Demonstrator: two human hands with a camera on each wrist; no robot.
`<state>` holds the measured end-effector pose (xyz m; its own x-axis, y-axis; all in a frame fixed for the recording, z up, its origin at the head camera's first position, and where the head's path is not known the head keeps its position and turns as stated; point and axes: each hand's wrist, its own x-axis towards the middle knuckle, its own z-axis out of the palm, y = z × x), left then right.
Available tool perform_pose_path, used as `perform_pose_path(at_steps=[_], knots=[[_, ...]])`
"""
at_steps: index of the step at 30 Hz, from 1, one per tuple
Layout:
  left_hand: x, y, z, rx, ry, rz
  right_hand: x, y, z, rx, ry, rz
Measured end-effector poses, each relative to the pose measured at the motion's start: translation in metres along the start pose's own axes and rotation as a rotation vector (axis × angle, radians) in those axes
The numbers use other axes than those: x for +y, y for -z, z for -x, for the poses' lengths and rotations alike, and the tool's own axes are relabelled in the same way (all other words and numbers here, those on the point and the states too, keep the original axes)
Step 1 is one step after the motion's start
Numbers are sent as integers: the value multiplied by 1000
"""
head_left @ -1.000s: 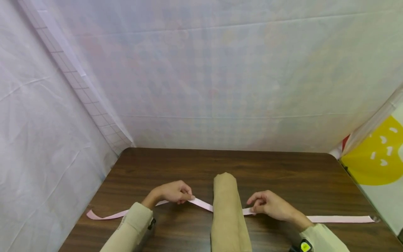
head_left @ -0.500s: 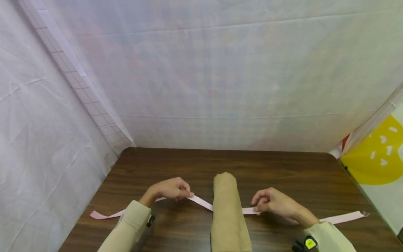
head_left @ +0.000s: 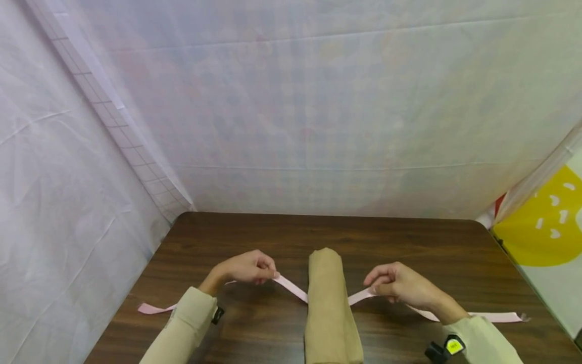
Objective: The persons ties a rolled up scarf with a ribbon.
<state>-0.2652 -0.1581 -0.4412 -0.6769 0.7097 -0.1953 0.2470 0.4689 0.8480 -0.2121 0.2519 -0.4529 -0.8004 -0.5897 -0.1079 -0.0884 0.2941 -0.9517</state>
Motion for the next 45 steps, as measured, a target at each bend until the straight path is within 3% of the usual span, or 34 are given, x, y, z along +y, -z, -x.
perform_pose_path(at_steps=[6, 19, 33, 45], knots=[[3, 0, -2, 10, -33, -17, -1, 2, -1, -28, 26, -132], [15, 0, -8, 12, -81, 97, -11, 5, 0, 15, -14, -133], [32, -7, -21, 58, -107, 102, -15, 7, -3, -8, 62, -176], [44, -17, -35, 42, -150, 139, -24, 6, -9, -11, 98, -248]])
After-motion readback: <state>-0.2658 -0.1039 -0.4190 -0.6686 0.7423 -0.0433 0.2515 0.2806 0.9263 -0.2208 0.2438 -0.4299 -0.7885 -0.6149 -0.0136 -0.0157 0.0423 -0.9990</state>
